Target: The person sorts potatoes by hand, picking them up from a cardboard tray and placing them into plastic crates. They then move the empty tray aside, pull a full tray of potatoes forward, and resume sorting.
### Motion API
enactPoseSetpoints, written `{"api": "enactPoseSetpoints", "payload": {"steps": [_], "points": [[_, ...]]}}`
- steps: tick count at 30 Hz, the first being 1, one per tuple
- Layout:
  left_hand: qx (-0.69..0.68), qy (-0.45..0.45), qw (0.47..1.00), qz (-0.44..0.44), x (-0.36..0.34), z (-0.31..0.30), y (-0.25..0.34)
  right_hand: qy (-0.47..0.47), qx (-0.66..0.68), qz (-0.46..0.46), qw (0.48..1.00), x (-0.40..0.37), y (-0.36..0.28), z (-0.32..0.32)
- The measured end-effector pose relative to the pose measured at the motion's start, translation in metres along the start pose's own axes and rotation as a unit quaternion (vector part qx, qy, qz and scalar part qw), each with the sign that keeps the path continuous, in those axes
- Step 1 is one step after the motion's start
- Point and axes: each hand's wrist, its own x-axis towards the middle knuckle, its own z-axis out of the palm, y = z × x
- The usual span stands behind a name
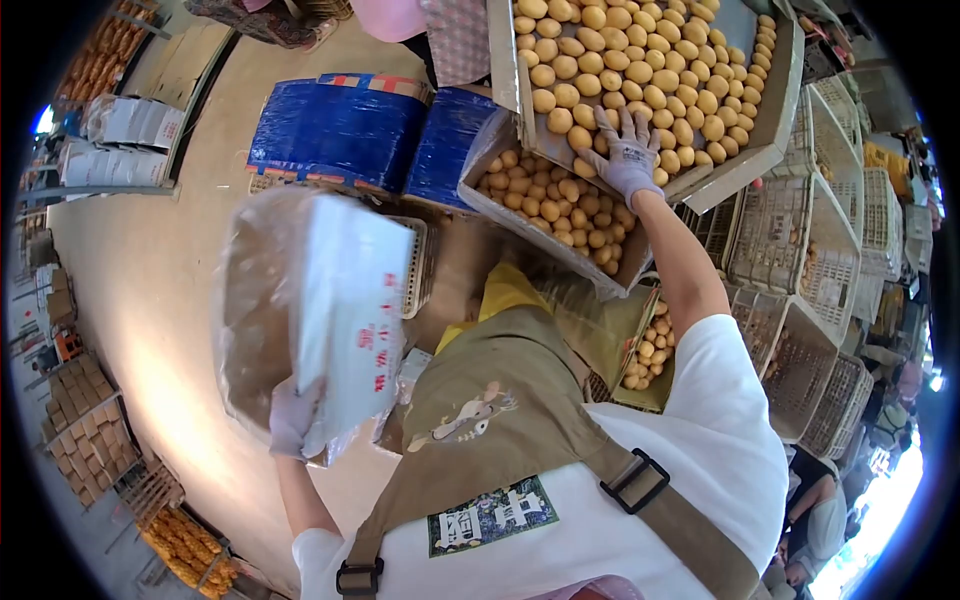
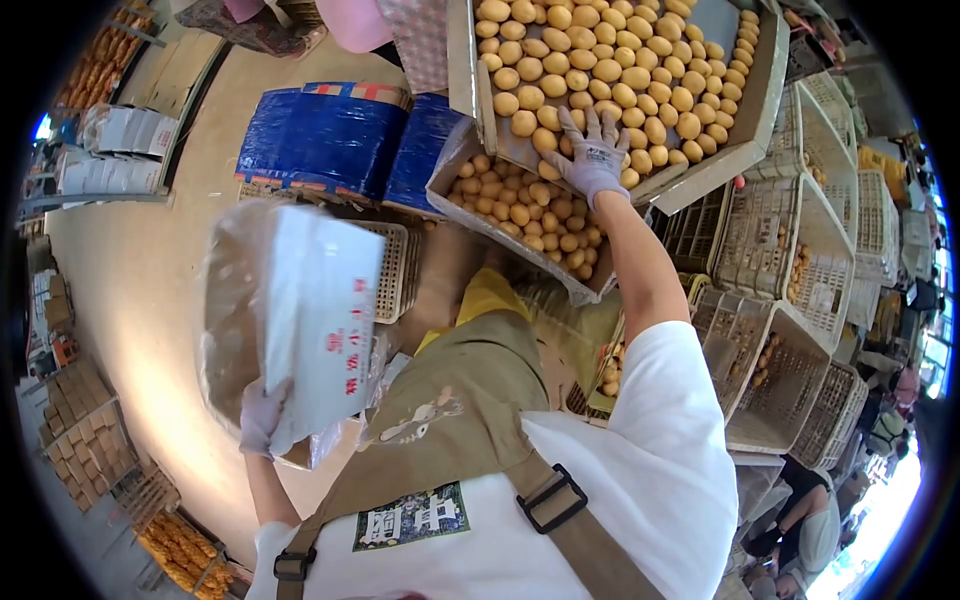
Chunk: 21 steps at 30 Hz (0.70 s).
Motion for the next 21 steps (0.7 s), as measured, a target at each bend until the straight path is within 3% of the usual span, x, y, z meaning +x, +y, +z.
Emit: {"api": "enactPoseSetpoints", "payload": {"steps": [2, 3, 4, 5, 8, 11, 13, 17, 18, 21], "points": [[0.019, -0.063, 0.998, 0.020, -0.015, 0.014, 0.059, -0.011, -0.004, -0.003, 1.000, 0.001, -0.002, -0.005], [0.098, -0.105, 0.988, 0.059, 0.000, 0.027, 0.062, -0.017, -0.005, 0.000, 1.000, -0.001, -0.002, -0.007], [0.158, -0.091, 0.972, 0.147, 0.006, 0.042, 0.077, -0.018, 0.021, -0.002, 1.000, -0.003, -0.002, -0.009], [0.138, -0.092, 0.969, 0.182, 0.015, 0.058, 0.088, 0.001, 0.019, -0.008, 1.000, -0.001, 0.001, -0.002], [0.158, -0.113, 0.965, 0.178, 0.023, 0.062, 0.104, 0.016, 0.035, -0.016, 0.999, 0.001, 0.006, -0.003], [0.141, -0.092, 0.974, 0.152, 0.020, 0.049, 0.072, 0.018, 0.040, -0.018, 0.999, -0.002, 0.003, -0.001], [0.152, -0.117, 0.978, 0.086, 0.009, 0.042, 0.058, 0.020, 0.059, -0.022, 0.998, -0.007, 0.001, -0.011], [0.215, -0.040, 0.972, 0.086, -0.015, 0.038, 0.040, 0.051, 0.068, -0.029, 0.996, -0.007, -0.001, -0.011], [0.173, -0.096, 0.975, 0.097, -0.017, 0.032, 0.043, 0.046, 0.061, -0.034, 0.997, -0.008, -0.001, -0.013], [0.150, -0.147, 0.977, 0.024, -0.035, 0.020, 0.058, -0.015, 0.071, -0.011, 0.997, -0.016, -0.009, -0.036]]}}
